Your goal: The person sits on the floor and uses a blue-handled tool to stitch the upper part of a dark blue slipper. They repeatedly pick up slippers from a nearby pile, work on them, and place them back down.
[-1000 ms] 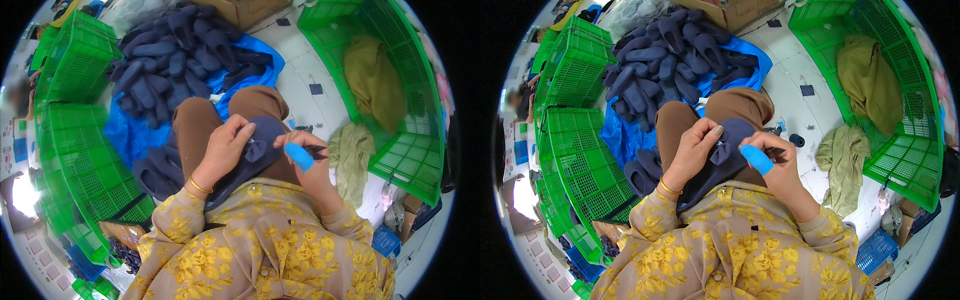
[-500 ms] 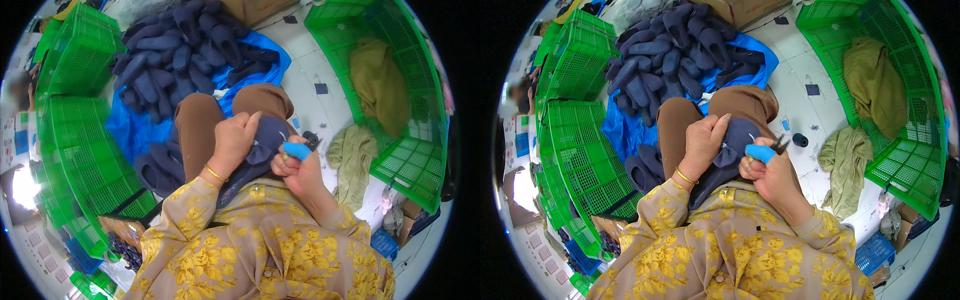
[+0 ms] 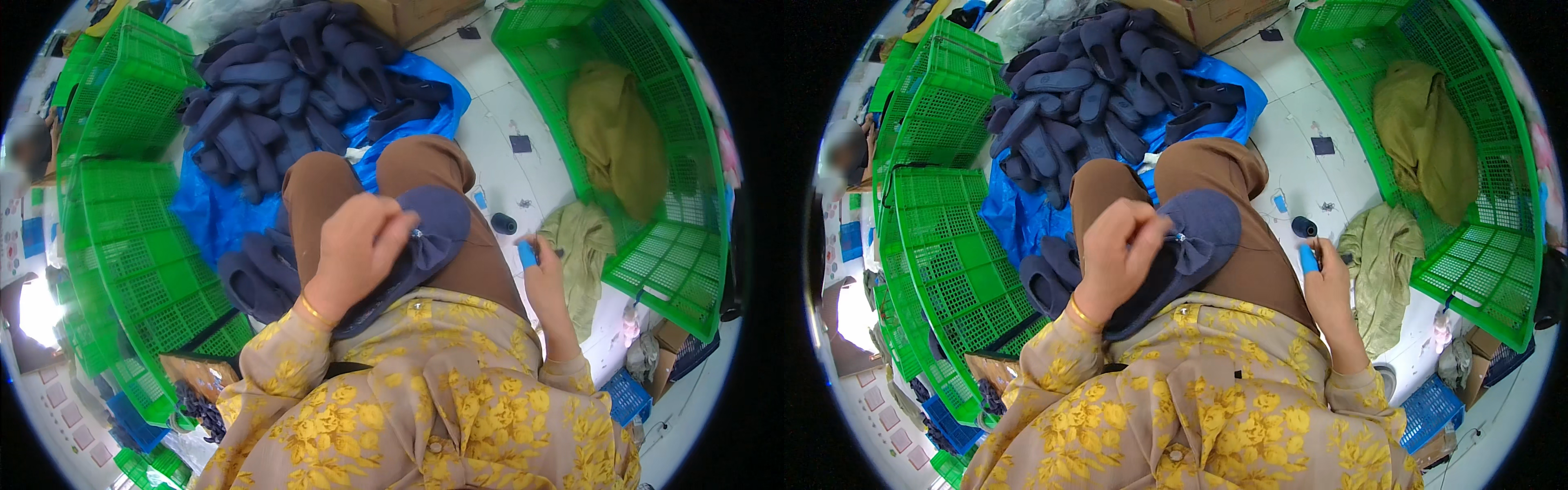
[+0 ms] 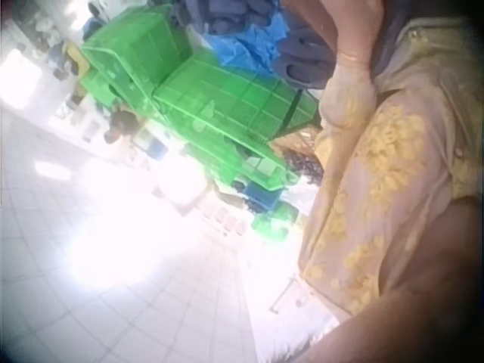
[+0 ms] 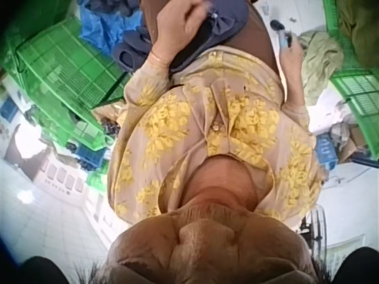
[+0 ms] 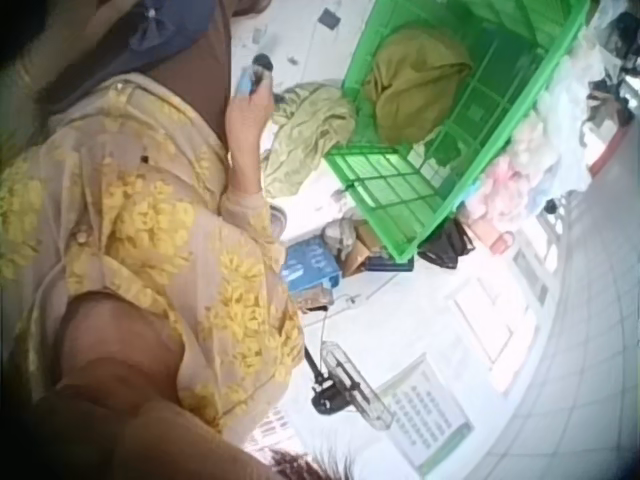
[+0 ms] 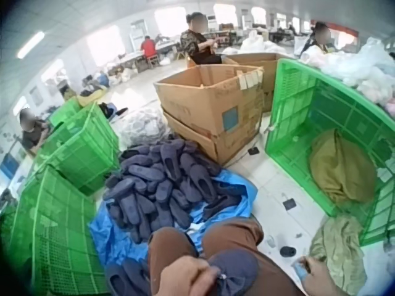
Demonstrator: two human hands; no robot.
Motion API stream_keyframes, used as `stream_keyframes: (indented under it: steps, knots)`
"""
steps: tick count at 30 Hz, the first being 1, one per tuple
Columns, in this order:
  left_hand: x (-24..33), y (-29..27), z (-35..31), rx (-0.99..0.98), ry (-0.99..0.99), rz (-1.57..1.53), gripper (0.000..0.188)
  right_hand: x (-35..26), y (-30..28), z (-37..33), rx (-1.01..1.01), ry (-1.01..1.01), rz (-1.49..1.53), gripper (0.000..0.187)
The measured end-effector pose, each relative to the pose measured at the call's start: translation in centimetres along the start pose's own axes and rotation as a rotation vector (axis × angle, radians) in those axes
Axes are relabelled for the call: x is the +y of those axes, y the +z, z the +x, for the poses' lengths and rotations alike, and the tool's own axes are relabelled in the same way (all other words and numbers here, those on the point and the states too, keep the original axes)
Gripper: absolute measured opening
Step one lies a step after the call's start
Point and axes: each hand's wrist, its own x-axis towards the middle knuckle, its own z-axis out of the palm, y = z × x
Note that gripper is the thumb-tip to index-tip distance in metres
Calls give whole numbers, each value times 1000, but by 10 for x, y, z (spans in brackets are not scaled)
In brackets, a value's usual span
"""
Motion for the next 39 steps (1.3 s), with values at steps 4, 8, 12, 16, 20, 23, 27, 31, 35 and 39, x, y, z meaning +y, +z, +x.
stream_keyframes:
  steps: [4, 8, 12, 16, 20, 23, 27, 31, 35, 39]
  knots:
    - [17, 4, -7, -138, 142, 186, 35, -3, -14, -9, -22, 34, -244, 27]
    - [3, 14, -12, -85, -54, -31, 17, -76, -3, -14, -381, 25, 188, 27]
    - [-5, 8, -14, -149, -389, -344, 11, -101, 29, -17, -460, -55, 293, 14]
    - [-5, 3, -11, -181, -543, -496, 12, -116, 40, -10, -413, -50, 199, 9]
    - [-6, 4, -11, -182, -556, -510, 12, -119, 39, -10, -405, -80, 128, 13]
    - [-8, 3, -11, -190, -564, -521, 13, -119, 38, -10, -419, -78, 123, 16]
    - [-12, 5, -12, -207, -532, -504, 14, -119, 42, -8, -418, -126, 84, 22]
    - [-10, 3, -10, -198, -578, -525, 13, -114, 48, -6, -419, -164, 35, 32]
    - [-5, -9, -4, -302, -594, -534, 16, -107, 47, -6, -425, -235, 19, 35]
    - [-5, -18, 1, -404, -620, -515, 19, -100, 48, -6, -409, -350, 32, 34]
